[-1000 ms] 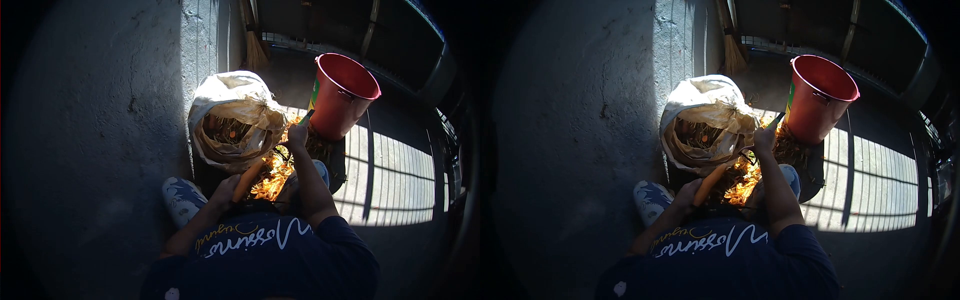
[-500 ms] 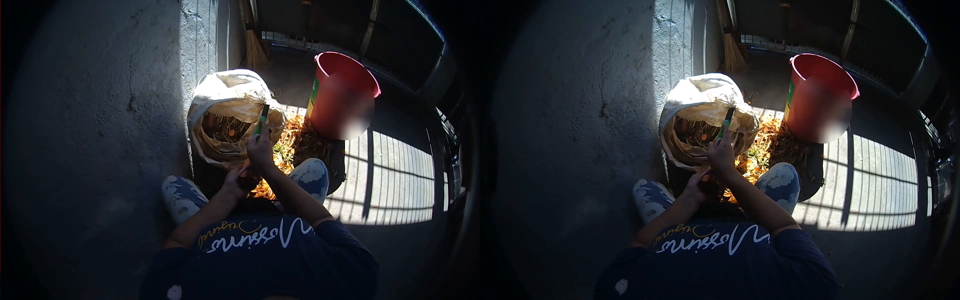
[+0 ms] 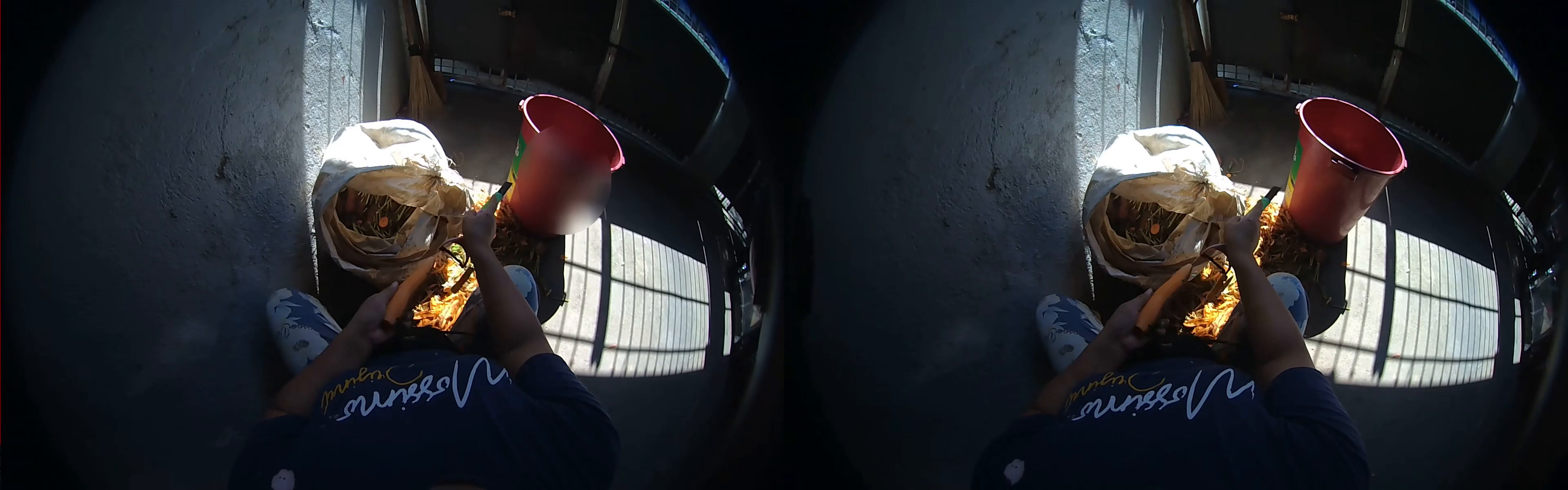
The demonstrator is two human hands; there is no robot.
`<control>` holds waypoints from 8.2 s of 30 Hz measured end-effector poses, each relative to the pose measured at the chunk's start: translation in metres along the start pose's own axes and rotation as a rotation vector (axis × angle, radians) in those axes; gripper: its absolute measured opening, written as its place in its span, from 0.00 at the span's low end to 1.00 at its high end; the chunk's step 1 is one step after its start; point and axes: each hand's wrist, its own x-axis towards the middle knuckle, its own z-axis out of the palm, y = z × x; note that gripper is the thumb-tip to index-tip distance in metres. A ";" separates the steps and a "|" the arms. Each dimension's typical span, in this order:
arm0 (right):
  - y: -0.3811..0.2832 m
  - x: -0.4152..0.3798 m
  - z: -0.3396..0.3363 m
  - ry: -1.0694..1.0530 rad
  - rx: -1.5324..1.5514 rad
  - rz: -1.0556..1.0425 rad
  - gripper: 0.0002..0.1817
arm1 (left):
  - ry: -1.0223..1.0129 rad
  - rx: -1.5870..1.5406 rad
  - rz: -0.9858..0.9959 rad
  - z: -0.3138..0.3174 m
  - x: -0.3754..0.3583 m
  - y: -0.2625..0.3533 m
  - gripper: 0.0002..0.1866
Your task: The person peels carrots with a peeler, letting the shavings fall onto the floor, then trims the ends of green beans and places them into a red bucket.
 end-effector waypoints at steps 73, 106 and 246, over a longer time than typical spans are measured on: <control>-0.047 -0.055 0.002 -0.258 0.292 -0.092 0.34 | 0.029 0.054 0.002 -0.004 0.005 -0.008 0.19; -0.115 -0.114 -0.039 -0.414 0.402 -0.179 0.34 | 0.027 -0.248 0.040 -0.007 0.052 0.009 0.19; 0.015 0.125 -0.074 -0.216 0.508 -0.169 0.26 | 0.651 0.823 0.495 -0.151 0.226 0.141 0.13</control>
